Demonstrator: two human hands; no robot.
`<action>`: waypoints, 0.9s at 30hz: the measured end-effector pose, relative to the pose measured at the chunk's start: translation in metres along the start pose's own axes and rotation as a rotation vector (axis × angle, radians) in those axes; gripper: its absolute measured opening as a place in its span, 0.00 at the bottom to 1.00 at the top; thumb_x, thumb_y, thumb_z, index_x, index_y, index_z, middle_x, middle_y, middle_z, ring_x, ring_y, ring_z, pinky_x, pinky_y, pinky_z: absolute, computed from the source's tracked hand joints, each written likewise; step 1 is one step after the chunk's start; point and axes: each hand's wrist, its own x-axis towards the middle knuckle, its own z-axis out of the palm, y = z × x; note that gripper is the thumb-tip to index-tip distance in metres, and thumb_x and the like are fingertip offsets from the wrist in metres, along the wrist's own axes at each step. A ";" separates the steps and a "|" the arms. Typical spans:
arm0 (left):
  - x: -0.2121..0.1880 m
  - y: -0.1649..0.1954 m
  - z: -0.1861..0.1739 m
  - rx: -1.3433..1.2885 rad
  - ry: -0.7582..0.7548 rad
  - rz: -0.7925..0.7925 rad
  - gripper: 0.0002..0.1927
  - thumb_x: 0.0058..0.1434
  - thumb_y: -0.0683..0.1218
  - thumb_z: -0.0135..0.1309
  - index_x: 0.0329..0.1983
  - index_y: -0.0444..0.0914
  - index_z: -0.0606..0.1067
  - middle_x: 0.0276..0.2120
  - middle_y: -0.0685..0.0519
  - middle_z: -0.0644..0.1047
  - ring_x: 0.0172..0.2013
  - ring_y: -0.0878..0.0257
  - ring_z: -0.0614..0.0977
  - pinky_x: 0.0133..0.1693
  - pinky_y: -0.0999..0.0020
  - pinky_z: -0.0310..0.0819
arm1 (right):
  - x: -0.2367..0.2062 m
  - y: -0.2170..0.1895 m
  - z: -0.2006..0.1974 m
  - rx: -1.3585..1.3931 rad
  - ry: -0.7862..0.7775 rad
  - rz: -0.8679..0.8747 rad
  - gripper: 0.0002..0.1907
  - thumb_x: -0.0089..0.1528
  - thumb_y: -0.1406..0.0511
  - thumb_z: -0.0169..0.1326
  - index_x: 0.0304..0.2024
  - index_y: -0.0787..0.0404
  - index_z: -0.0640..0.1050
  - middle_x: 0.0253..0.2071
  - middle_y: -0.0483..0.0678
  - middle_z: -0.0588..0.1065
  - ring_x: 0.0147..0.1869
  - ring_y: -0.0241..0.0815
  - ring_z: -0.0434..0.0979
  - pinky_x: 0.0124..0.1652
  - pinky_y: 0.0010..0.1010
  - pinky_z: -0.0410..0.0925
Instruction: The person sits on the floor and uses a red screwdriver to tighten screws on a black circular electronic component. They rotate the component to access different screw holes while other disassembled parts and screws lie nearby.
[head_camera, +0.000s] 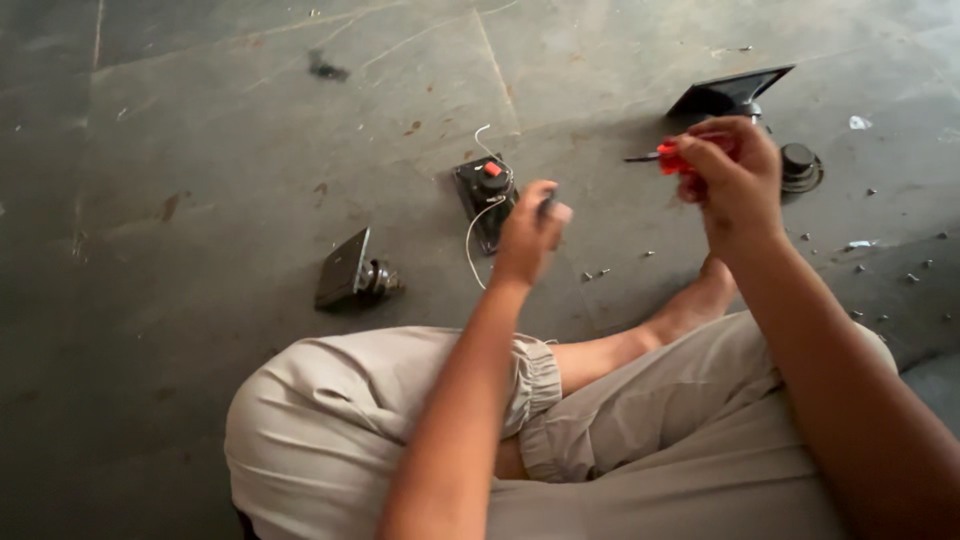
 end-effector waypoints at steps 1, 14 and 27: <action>0.002 0.005 -0.008 -0.386 -0.016 -0.160 0.26 0.69 0.60 0.49 0.66 0.47 0.68 0.50 0.45 0.79 0.44 0.51 0.80 0.43 0.49 0.77 | 0.000 0.001 0.001 0.013 -0.037 0.029 0.07 0.65 0.71 0.58 0.45 0.63 0.74 0.40 0.50 0.78 0.35 0.35 0.78 0.28 0.25 0.68; -0.014 0.074 -0.065 -1.427 0.091 -0.302 0.29 0.62 0.65 0.44 0.63 0.52 0.68 0.58 0.41 0.76 0.54 0.43 0.80 0.44 0.42 0.79 | -0.037 0.014 0.061 -0.467 -0.269 -0.077 0.18 0.56 0.69 0.65 0.49 0.61 0.80 0.40 0.47 0.82 0.36 0.30 0.78 0.30 0.21 0.70; -0.025 0.057 -0.065 -1.548 0.052 -0.197 0.31 0.61 0.65 0.50 0.65 0.50 0.68 0.61 0.39 0.73 0.57 0.38 0.78 0.47 0.41 0.79 | -0.046 0.048 0.066 -0.300 -0.268 -0.080 0.15 0.60 0.69 0.62 0.48 0.65 0.75 0.44 0.48 0.82 0.43 0.30 0.79 0.38 0.22 0.71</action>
